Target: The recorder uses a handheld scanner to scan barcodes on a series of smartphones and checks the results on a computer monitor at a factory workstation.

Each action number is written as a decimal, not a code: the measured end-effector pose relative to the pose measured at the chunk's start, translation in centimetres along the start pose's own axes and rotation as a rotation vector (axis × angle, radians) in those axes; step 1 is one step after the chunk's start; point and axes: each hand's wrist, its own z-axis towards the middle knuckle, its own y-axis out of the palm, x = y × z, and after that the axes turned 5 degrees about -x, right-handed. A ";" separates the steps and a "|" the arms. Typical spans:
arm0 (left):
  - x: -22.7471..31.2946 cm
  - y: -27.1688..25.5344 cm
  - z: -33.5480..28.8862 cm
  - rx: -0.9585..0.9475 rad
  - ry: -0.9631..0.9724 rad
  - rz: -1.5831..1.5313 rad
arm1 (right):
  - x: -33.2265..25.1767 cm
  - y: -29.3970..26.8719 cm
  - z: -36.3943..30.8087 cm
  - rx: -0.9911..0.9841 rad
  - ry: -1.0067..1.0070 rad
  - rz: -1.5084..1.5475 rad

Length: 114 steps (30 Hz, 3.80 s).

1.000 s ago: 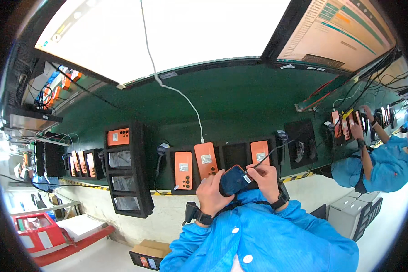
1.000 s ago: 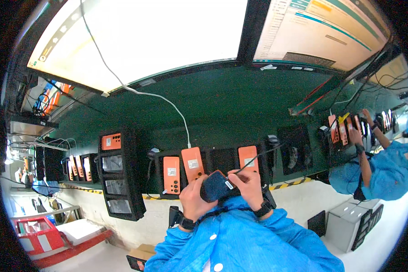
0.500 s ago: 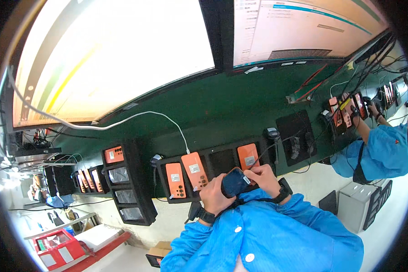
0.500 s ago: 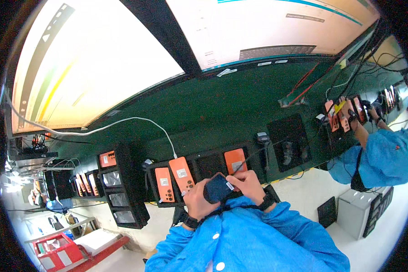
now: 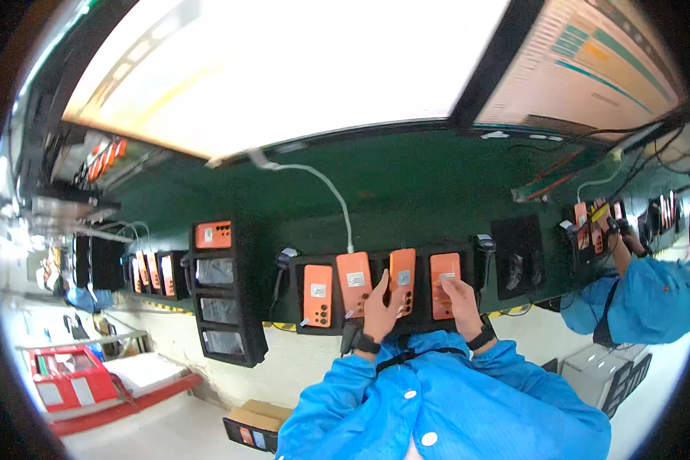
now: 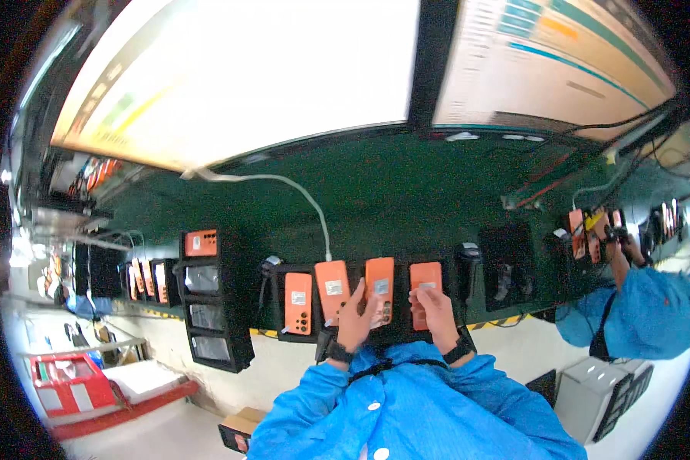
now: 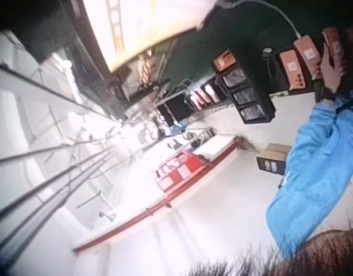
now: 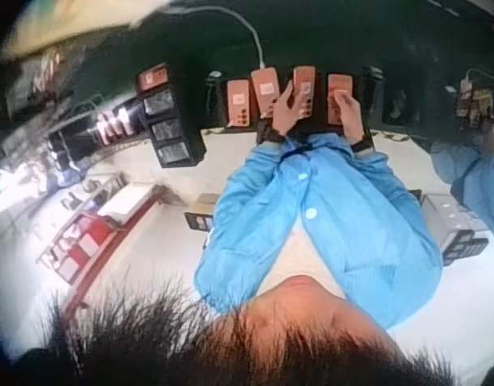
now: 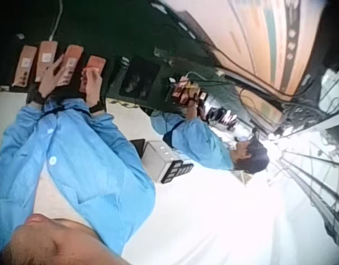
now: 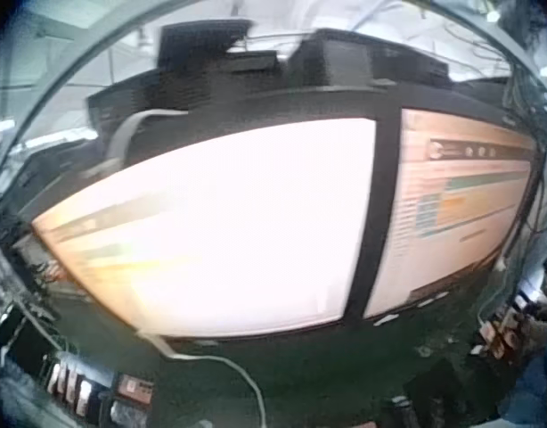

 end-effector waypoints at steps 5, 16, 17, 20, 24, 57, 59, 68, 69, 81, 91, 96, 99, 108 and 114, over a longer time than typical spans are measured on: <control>-1.4 -6.1 -8.3 0.152 0.168 -0.152 | 2.5 8.4 -1.6 -0.206 0.010 -0.190; -20.3 -22.9 -31.7 0.660 -0.124 -0.214 | 18.4 36.4 -11.1 -0.873 0.275 -0.588; -21.1 -24.0 -33.4 0.698 -0.149 -0.201 | 19.7 38.8 -12.1 -0.920 0.274 -0.597; -23.5 -27.3 -37.4 0.806 -0.220 -0.370 | 23.7 45.6 -14.4 -1.175 0.302 -0.685; -27.0 -32.0 -40.1 0.841 -0.232 -0.450 | 29.0 53.8 -15.8 -1.315 0.321 -0.731; -34.6 -109.0 -9.5 0.082 0.240 0.003 | 31.3 106.4 19.9 0.051 -0.466 -0.762; -33.9 -111.2 -4.3 0.183 0.131 0.178 | 29.5 107.1 22.1 0.273 -0.727 -1.116; -33.3 -111.4 8.3 0.243 -0.054 0.723 | 29.0 110.6 27.3 0.209 -0.398 -1.491; -33.2 -111.3 8.4 0.296 -0.023 0.693 | 29.0 110.4 27.4 0.228 -0.535 -1.374; -34.4 -108.7 4.6 0.324 0.366 0.679 | 31.2 108.8 23.8 0.360 -0.853 -1.330; -41.7 -115.5 -7.5 0.712 -0.286 0.391 | 35.0 98.8 12.5 0.931 0.069 -1.016; -41.6 -117.5 -8.0 0.662 -0.338 0.370 | 35.3 98.8 13.0 0.921 -0.062 -1.134; -40.7 -119.6 -3.3 0.679 0.041 0.169 | 32.4 97.0 16.4 0.809 -0.443 -0.895; -38.4 -119.3 13.9 0.531 0.072 -0.548 | 25.1 99.3 33.6 0.791 -0.850 -0.604; -35.9 -111.8 4.4 -0.157 -0.230 -0.498 | 31.5 110.1 24.8 -0.016 -0.267 -0.289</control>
